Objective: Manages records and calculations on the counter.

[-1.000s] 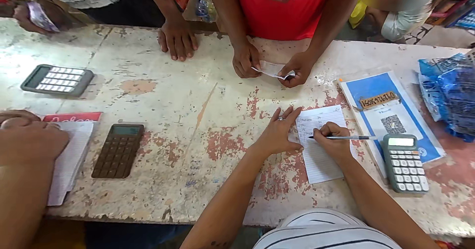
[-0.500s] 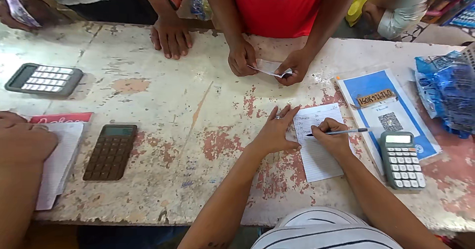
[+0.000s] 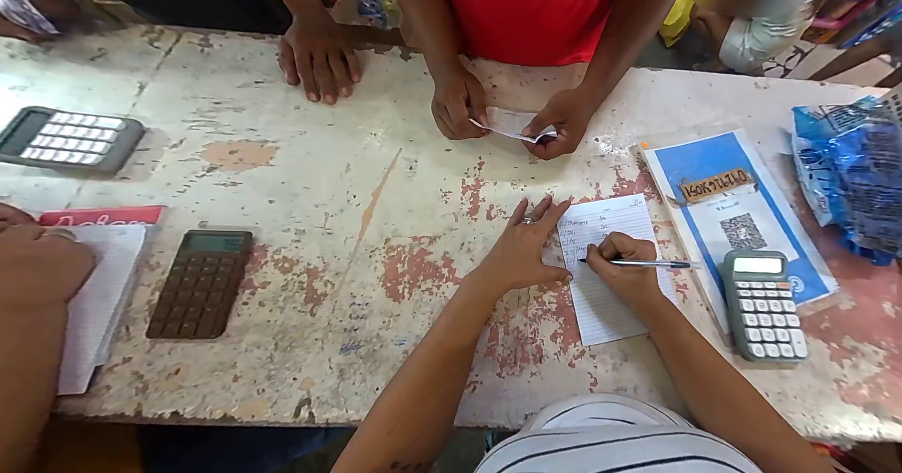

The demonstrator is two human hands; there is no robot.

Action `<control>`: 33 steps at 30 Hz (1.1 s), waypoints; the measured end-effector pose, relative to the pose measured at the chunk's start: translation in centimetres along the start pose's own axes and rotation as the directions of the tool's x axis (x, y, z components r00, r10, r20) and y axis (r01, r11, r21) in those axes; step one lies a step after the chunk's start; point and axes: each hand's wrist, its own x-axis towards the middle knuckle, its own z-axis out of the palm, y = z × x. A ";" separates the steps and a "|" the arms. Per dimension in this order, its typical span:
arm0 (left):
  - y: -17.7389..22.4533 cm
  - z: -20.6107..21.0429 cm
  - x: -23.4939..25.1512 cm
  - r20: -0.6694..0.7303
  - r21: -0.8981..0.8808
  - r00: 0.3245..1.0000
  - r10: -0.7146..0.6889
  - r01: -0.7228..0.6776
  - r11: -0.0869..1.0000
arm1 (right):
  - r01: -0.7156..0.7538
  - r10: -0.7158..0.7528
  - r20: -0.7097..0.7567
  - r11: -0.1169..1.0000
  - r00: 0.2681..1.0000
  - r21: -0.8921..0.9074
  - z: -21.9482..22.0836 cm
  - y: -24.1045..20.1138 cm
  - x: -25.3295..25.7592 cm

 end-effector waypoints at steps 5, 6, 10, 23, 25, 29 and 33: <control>0.0 -0.1 0.0 0.009 0.012 1.000 -0.010 0.010 1.000 | 0.005 -0.005 -0.005 1.000 1.000 0.016 0.2 -1.3 -0.1; 0.0 0.0 0.0 0.008 0.014 1.000 -0.009 0.009 1.000 | 0.007 -0.007 -0.002 1.000 1.000 0.019 0.2 -1.2 -0.2; 0.1 -0.1 0.0 -0.006 -0.016 1.000 -0.006 0.006 1.000 | -0.037 0.037 -0.027 0.999 0.999 0.019 -0.1 -0.6 0.1; 0.0 0.0 0.0 0.004 -0.005 1.000 -0.001 0.001 1.000 | -0.046 0.048 -0.085 0.999 0.995 0.018 0.1 -1.2 0.3; -0.1 0.0 0.0 -0.005 -0.008 1.000 0.005 -0.005 1.000 | -0.048 0.049 -0.084 0.999 0.995 0.010 0.1 -1.3 0.3; -0.1 0.1 0.0 -0.002 -0.008 1.000 0.009 -0.009 1.000 | -0.043 0.042 -0.080 0.999 0.996 -0.006 0.0 -1.2 0.2; -0.1 0.0 0.0 0.010 -0.003 1.000 0.004 -0.004 1.000 | -0.033 0.032 -0.084 0.999 0.996 -0.013 0.1 -1.3 0.3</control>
